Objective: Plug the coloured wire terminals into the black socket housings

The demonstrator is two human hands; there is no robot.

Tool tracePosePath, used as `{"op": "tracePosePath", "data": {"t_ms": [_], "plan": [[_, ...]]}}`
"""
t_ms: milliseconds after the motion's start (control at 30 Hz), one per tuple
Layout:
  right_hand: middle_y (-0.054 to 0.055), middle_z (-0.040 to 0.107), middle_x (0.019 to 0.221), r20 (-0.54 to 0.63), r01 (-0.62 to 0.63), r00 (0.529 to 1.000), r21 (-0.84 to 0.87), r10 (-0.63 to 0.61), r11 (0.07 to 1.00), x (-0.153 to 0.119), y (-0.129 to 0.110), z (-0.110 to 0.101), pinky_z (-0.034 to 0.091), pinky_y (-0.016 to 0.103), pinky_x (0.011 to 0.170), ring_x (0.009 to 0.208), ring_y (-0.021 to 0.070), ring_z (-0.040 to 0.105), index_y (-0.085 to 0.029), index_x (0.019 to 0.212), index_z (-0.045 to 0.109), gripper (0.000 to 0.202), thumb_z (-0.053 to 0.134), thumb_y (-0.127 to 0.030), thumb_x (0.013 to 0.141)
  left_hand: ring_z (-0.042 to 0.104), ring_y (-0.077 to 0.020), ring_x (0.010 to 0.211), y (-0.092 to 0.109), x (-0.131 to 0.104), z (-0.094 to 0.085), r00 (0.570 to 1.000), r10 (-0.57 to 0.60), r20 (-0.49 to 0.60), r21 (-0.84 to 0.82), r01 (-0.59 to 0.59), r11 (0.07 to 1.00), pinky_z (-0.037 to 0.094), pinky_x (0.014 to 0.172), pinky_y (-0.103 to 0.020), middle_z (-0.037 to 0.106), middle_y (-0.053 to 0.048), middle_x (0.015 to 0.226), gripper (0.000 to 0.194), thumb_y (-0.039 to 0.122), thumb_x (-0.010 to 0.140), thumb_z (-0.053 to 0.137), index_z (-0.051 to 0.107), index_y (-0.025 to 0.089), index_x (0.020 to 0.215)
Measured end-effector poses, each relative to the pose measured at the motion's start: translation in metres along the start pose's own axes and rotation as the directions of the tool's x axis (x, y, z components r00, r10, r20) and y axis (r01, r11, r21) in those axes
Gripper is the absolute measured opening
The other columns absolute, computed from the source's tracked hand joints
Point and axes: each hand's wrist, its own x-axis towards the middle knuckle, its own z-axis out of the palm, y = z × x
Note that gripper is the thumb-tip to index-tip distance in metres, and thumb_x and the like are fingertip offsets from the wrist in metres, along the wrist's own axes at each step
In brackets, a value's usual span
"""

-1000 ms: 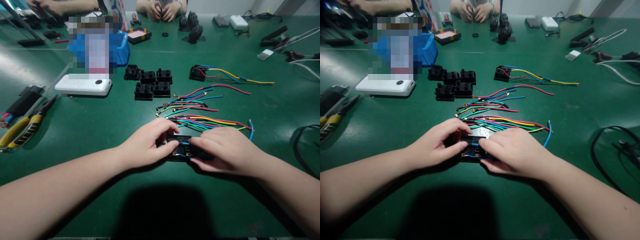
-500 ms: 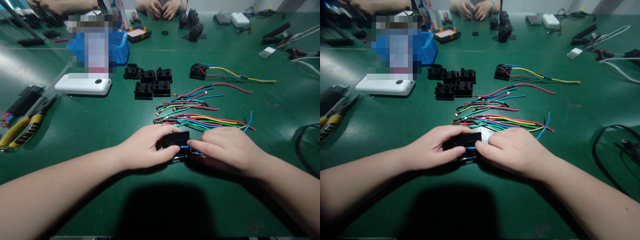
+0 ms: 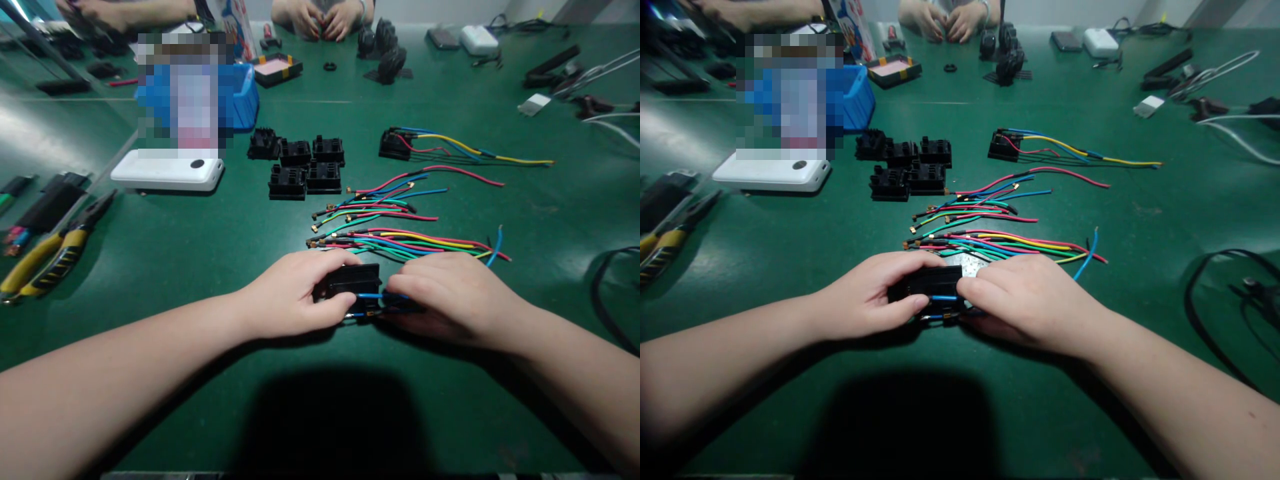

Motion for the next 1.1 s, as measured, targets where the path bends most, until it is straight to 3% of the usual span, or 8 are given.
{"op": "tracePosePath", "data": {"t_ms": [267,600,867,1100], "plan": [[0.001,0.057,0.064,-0.036,0.046,0.998,0.027,-0.045,0.999,0.001,-0.001,0.0005,0.029,0.029,0.054,0.055,0.013,0.048,-0.018,0.079,0.06,0.024,0.047,-0.03,0.095,0.062,-0.0222,0.101,-0.0018,-0.0016,-0.0004,0.994,0.11,0.01,0.023,-0.11,0.994,0.048,0.089,-0.033,0.066,-0.009,0.116,0.041,0.032,0.085,0.051,0.053,0.014,0.121],[0.002,0.059,0.065,-0.039,0.034,0.999,0.031,-0.033,0.999,0.001,-0.0005,0.0009,0.03,0.028,0.055,0.056,0.0123,0.049,-0.018,0.08,0.059,0.02,0.05,-0.03,0.094,0.063,-0.0212,0.093,0.0003,-0.0021,-0.0014,0.999,0.03,0.029,0.041,-0.031,0.999,0.047,0.08,-0.031,0.068,-0.006,0.109,0.04,0.033,0.086,0.048,0.055,0.015,0.12],[0.002,0.058,0.065,-0.024,0.012,1.0,0.046,-0.011,0.999,0.0005,-0.0001,0.0012,0.03,0.028,0.055,0.056,0.0123,0.049,-0.018,0.078,0.06,0.024,0.049,-0.031,0.094,0.063,-0.022,0.095,-0.0013,0.0002,-0.0002,0.998,0.051,0.029,0.062,-0.053,0.997,0.047,0.083,-0.032,0.068,-0.008,0.112,0.04,0.033,0.086,0.047,0.054,0.015,0.121],[-0.001,0.053,0.059,0.008,0.046,0.999,0.039,-0.046,0.998,0.0013,0.0008,0.0013,0.026,0.029,0.054,0.051,0.0112,0.043,-0.019,0.069,0.057,0.029,0.048,-0.033,0.093,0.062,-0.0223,0.098,-0.0015,-0.0017,-0.0019,0.989,0.144,0.042,0.022,-0.145,0.989,0.046,0.087,-0.032,0.066,-0.01,0.113,0.042,0.031,0.085,0.05,0.053,0.01,0.121]]}}
